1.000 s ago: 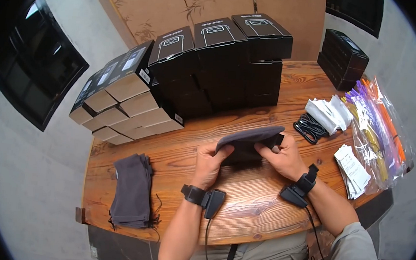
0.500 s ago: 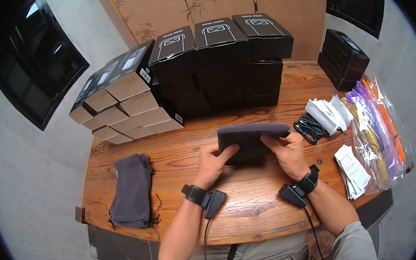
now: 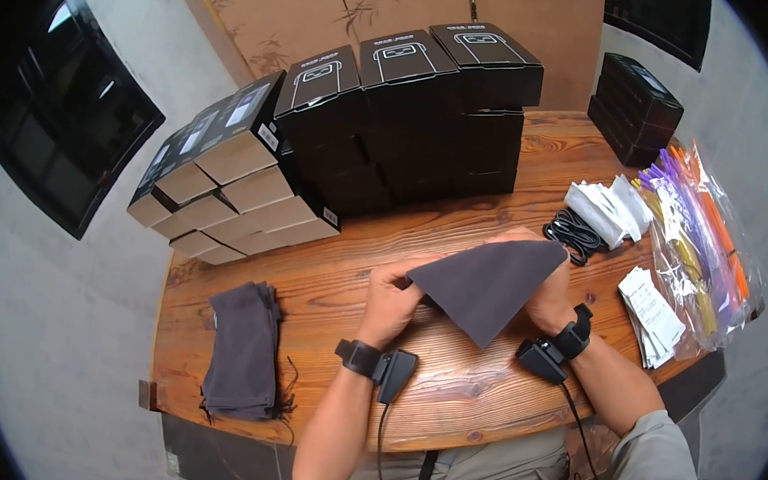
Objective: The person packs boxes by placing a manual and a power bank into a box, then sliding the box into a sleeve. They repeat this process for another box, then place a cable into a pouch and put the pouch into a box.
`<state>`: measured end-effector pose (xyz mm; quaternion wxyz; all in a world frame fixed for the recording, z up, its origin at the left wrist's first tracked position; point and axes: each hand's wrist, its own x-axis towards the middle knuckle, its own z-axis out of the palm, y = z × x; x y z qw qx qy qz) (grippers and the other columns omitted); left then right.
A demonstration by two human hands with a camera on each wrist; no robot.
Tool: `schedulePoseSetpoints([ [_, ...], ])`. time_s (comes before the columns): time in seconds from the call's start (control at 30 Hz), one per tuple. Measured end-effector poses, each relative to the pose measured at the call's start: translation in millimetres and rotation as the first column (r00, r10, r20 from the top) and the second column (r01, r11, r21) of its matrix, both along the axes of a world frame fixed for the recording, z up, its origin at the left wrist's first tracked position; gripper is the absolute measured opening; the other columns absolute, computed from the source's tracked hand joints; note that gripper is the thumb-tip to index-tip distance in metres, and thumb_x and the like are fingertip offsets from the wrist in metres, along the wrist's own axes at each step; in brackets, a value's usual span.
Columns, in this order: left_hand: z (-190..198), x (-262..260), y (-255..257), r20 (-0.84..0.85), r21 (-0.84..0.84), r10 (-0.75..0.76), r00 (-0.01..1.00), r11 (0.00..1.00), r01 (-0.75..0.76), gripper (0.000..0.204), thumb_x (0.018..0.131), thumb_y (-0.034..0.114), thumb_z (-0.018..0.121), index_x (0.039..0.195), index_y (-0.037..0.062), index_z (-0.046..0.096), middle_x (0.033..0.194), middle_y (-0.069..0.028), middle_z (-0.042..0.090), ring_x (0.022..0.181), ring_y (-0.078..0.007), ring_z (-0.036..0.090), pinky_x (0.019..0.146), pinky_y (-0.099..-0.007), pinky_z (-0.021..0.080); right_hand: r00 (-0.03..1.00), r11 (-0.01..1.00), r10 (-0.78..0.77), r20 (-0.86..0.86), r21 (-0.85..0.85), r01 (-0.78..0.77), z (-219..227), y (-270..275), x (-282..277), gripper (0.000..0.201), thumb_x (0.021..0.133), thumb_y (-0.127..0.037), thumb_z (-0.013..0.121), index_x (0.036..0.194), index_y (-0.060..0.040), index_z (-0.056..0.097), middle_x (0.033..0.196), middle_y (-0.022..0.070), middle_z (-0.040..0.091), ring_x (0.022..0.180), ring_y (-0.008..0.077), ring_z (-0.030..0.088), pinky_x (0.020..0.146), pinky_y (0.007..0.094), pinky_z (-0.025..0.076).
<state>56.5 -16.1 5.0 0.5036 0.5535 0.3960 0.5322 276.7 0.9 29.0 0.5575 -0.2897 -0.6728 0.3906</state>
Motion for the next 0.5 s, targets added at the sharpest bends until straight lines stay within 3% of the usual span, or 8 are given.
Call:
schedulePoseSetpoints([
  [0.07,-4,-1,1,0.067,-0.016,0.026,0.997,1.0,-0.025,0.02,0.089,0.005,0.068,0.108,-0.0012,0.071,0.108,-0.0121,0.071,0.098,-0.0155,0.066,0.088,-0.0284,0.052,0.996,0.997,-0.046,0.074,0.066,0.041,7,0,-3,0.021,0.084,-0.003,0.067,0.104,0.0006,0.071,0.107,0.0151,0.068,0.098,0.0231,0.065,0.085,0.032,0.051],
  [0.13,-6,-2,3,0.161,-0.013,0.049,0.986,0.999,-0.047,0.02,0.088,0.006,0.069,0.107,-0.0008,0.071,0.106,-0.0121,0.071,0.097,-0.0153,0.066,0.087,-0.0282,0.053,0.995,0.998,0.047,0.091,0.025,-0.049,-3,4,-1,0.024,0.083,-0.009,0.069,0.105,0.0007,0.071,0.107,0.0149,0.068,0.098,0.0236,0.064,0.087,0.0327,0.05],
  [0.37,-4,-2,1,0.141,0.021,0.029,0.99,0.999,-0.033,0.017,0.088,0.007,0.069,0.103,-0.0001,0.072,0.102,-0.0104,0.072,0.091,-0.0151,0.067,0.084,-0.0271,0.053,0.992,0.991,0.118,-0.055,-0.061,-0.121,-12,7,2,0.034,0.081,-0.019,0.072,0.109,0.0008,0.07,0.107,0.0145,0.067,0.102,0.0227,0.062,0.09,0.0322,0.048],
  [0.5,-2,-2,2,0.142,0.011,0.009,0.99,1.0,-0.011,0.019,0.089,0.007,0.069,0.106,-0.0006,0.072,0.104,-0.0113,0.071,0.095,-0.0158,0.066,0.086,-0.0282,0.053,0.988,0.987,0.152,-0.004,-0.045,-0.152,-6,9,2,0.031,0.082,-0.014,0.071,0.11,0.0005,0.07,0.109,0.0141,0.067,0.104,0.0219,0.061,0.091,0.0321,0.048],
])
